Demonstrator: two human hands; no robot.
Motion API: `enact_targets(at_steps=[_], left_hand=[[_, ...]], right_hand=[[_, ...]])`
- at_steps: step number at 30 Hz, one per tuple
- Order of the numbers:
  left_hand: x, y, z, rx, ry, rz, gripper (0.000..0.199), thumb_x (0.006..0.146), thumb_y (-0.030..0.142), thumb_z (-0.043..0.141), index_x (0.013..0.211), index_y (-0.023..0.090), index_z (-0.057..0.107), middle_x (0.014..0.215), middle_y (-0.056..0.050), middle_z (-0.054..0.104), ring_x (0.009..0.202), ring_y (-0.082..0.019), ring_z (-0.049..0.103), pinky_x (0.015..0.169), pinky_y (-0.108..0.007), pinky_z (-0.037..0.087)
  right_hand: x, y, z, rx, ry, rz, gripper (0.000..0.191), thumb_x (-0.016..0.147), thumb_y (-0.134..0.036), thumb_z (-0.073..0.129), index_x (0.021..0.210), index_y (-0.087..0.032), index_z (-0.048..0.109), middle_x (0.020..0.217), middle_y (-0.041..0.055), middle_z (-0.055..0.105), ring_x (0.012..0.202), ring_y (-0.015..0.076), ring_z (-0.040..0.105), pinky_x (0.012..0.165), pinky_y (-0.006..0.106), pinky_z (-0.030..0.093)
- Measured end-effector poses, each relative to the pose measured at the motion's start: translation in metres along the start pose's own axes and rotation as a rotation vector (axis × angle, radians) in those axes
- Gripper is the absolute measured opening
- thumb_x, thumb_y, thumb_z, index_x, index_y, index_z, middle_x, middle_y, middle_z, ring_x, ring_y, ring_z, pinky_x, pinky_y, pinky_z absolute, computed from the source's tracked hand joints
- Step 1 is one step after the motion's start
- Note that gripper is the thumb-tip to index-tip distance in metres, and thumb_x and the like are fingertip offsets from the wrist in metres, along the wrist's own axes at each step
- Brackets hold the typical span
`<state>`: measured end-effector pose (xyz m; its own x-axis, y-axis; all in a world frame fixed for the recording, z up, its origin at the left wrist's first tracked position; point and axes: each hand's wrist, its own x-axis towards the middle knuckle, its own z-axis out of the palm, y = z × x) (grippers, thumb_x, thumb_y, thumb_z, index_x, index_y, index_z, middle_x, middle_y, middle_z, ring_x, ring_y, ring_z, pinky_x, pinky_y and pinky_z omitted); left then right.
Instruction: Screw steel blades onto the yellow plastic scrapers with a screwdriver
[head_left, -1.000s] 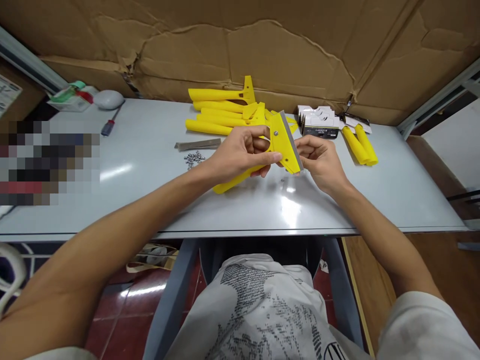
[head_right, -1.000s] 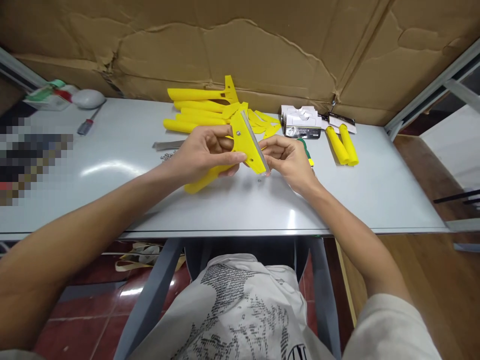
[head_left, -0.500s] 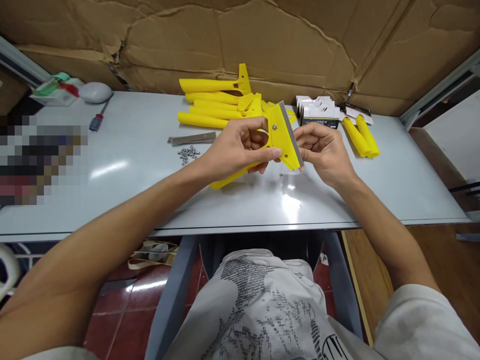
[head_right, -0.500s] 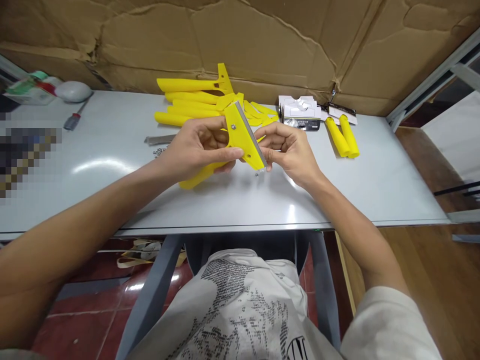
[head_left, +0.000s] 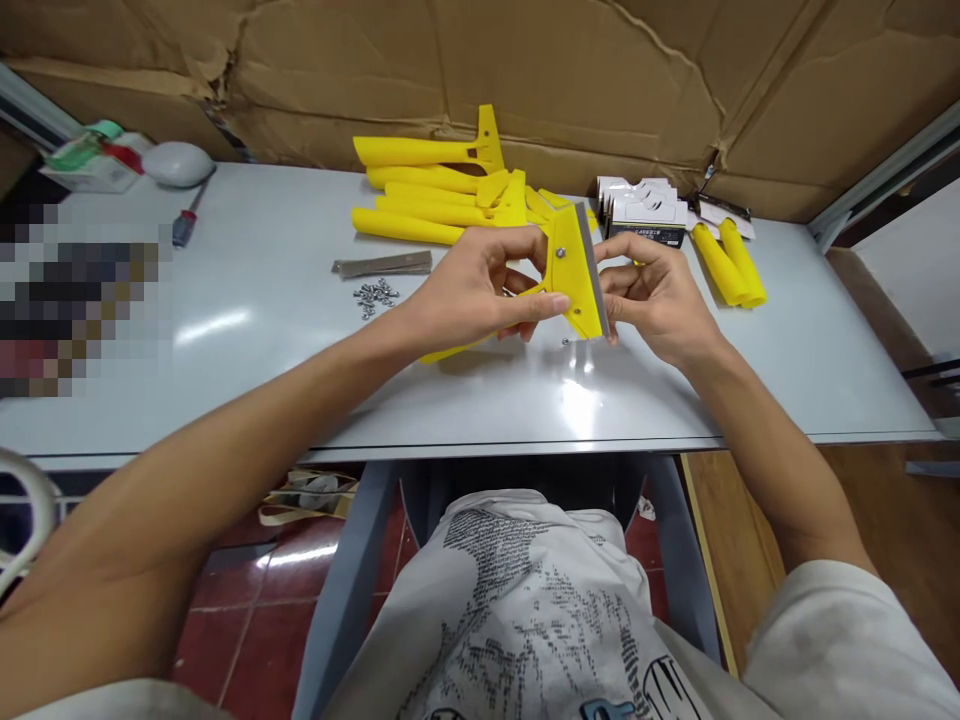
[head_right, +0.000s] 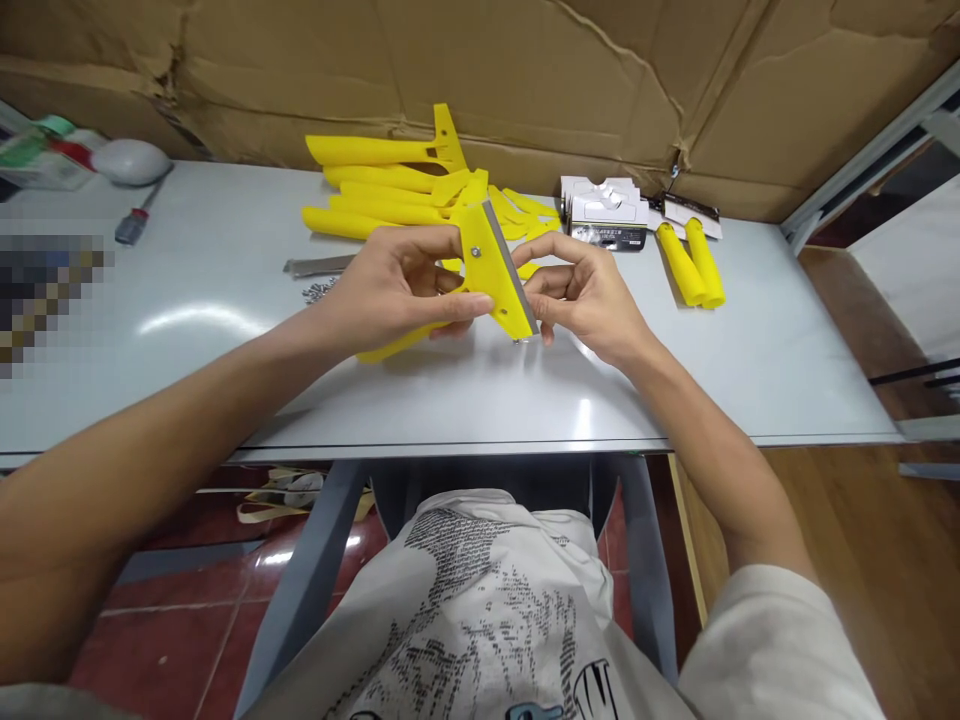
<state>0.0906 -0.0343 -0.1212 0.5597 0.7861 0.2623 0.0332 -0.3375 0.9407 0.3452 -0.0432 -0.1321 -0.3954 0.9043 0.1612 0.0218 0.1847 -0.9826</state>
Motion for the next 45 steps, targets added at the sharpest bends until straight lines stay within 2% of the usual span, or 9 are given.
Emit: enact_targets(at_steps=[6, 9, 14, 20, 24, 33, 36, 41, 45], left_hand=[[0.001, -0.002, -0.004, 0.016, 0.029, 0.013, 0.046, 0.086, 0.059, 0.102, 0.100, 0.022, 0.078, 0.107, -0.006, 0.077, 0.064, -0.013, 0.067, 0.046, -0.028, 0.047], [0.002, -0.002, -0.004, 0.027, 0.043, 0.029, 0.047, 0.084, 0.058, 0.103, 0.095, 0.022, 0.077, 0.106, -0.005, 0.076, 0.063, -0.012, 0.066, 0.048, -0.029, 0.049], [0.004, -0.008, -0.003, 0.052, 0.097, 0.028, 0.049, 0.085, 0.062, 0.101, 0.097, 0.022, 0.076, 0.100, -0.004, 0.075, 0.064, -0.012, 0.066, 0.047, -0.027, 0.047], [0.003, -0.012, 0.003, 0.216, 0.211, 0.121, 0.048, 0.088, 0.062, 0.095, 0.092, 0.021, 0.072, 0.098, -0.005, 0.076, 0.079, -0.017, 0.070, 0.058, -0.026, 0.058], [0.002, -0.011, 0.004, 0.291, 0.233, 0.153, 0.041, 0.091, 0.058, 0.090, 0.089, 0.022, 0.071, 0.090, -0.002, 0.076, 0.083, -0.018, 0.071, 0.062, -0.027, 0.059], [0.005, -0.017, 0.000, 0.204, 0.196, 0.140, 0.046, 0.090, 0.063, 0.094, 0.102, 0.022, 0.078, 0.106, -0.005, 0.081, 0.063, -0.011, 0.064, 0.048, -0.026, 0.054], [0.005, -0.016, 0.000, 0.204, 0.178, 0.161, 0.046, 0.091, 0.063, 0.094, 0.103, 0.022, 0.079, 0.104, -0.005, 0.080, 0.069, -0.013, 0.067, 0.053, -0.026, 0.057], [0.006, -0.018, 0.000, 0.167, 0.151, 0.187, 0.047, 0.089, 0.064, 0.097, 0.099, 0.023, 0.076, 0.101, -0.005, 0.079, 0.072, -0.014, 0.067, 0.054, -0.026, 0.057], [0.009, -0.021, -0.003, 0.124, 0.136, 0.173, 0.047, 0.087, 0.063, 0.099, 0.099, 0.024, 0.075, 0.103, -0.006, 0.080, 0.074, -0.016, 0.069, 0.053, -0.027, 0.056]], right_hand=[[-0.001, -0.005, -0.006, -0.056, 0.019, -0.050, 0.061, 0.083, -0.071, 0.100, 0.123, -0.031, 0.080, 0.087, -0.0003, 0.079, 0.078, 0.0234, 0.080, 0.073, 0.041, 0.068], [-0.002, -0.007, -0.002, -0.121, 0.029, -0.045, 0.072, 0.074, -0.070, 0.106, 0.129, -0.033, 0.077, 0.086, -0.0020, 0.077, 0.083, 0.0250, 0.080, 0.081, 0.042, 0.068], [-0.001, -0.004, 0.008, -0.156, 0.109, -0.071, 0.077, 0.067, -0.069, 0.110, 0.123, -0.033, 0.072, 0.085, -0.0027, 0.077, 0.085, 0.0242, 0.080, 0.080, 0.040, 0.067], [0.002, 0.008, 0.012, -0.225, 0.196, -0.137, 0.075, 0.067, -0.071, 0.109, 0.121, -0.031, 0.074, 0.084, -0.0045, 0.079, 0.072, 0.0182, 0.072, 0.072, 0.036, 0.059], [0.004, 0.012, 0.012, -0.201, 0.165, -0.156, 0.073, 0.071, -0.068, 0.109, 0.124, -0.030, 0.075, 0.087, -0.0042, 0.081, 0.076, 0.0179, 0.073, 0.073, 0.035, 0.057], [0.004, 0.012, 0.008, -0.048, 0.116, -0.085, 0.056, 0.072, -0.052, 0.113, 0.112, -0.028, 0.083, 0.093, -0.0021, 0.085, 0.084, 0.0171, 0.074, 0.077, 0.032, 0.056], [0.005, 0.012, 0.006, -0.082, 0.067, -0.046, 0.046, 0.075, -0.056, 0.110, 0.099, -0.025, 0.086, 0.097, 0.0008, 0.084, 0.088, 0.0176, 0.072, 0.080, 0.032, 0.055], [0.004, 0.006, 0.011, -0.031, -0.006, 0.010, 0.052, 0.075, -0.066, 0.107, 0.094, -0.023, 0.083, 0.097, 0.0017, 0.081, 0.090, 0.0181, 0.069, 0.087, 0.033, 0.058], [0.005, 0.004, 0.007, -0.007, -0.025, 0.065, 0.059, 0.074, -0.071, 0.104, 0.095, -0.023, 0.080, 0.101, 0.0039, 0.080, 0.090, 0.0182, 0.067, 0.082, 0.032, 0.057]])
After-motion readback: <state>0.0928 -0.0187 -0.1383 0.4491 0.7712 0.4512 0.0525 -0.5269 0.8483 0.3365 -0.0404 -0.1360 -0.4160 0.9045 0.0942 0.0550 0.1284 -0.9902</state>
